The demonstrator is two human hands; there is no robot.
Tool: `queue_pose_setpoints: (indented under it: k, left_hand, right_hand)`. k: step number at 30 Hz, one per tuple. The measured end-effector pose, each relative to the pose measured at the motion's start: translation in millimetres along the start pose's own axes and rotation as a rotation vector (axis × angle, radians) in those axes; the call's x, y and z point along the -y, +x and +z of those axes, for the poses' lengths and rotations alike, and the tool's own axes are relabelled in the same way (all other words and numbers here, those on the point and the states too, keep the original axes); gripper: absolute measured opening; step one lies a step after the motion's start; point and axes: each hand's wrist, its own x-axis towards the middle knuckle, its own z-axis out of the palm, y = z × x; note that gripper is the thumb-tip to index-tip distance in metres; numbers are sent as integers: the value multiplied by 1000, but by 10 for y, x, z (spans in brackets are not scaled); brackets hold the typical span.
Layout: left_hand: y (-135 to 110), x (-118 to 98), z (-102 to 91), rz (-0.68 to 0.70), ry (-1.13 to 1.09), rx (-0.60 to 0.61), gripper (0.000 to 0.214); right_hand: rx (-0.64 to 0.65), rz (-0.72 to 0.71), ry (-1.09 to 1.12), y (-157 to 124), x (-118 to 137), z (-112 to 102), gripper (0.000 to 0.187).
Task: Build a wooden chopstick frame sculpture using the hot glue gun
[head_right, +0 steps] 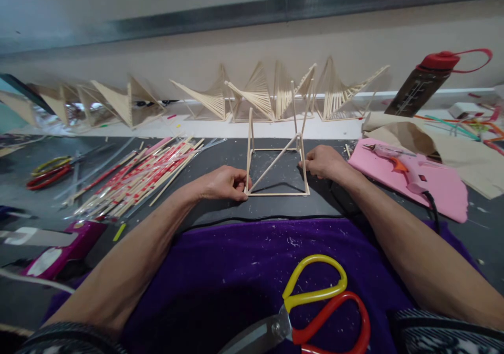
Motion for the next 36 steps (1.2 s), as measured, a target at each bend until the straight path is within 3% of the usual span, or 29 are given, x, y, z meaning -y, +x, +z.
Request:
queue_pose_setpoints:
  k: [36]
  left_hand:
    - [17,-71,30,-32,18,-50,14]
  right_hand:
    - [-8,-20,-78,-9,20,-23,33]
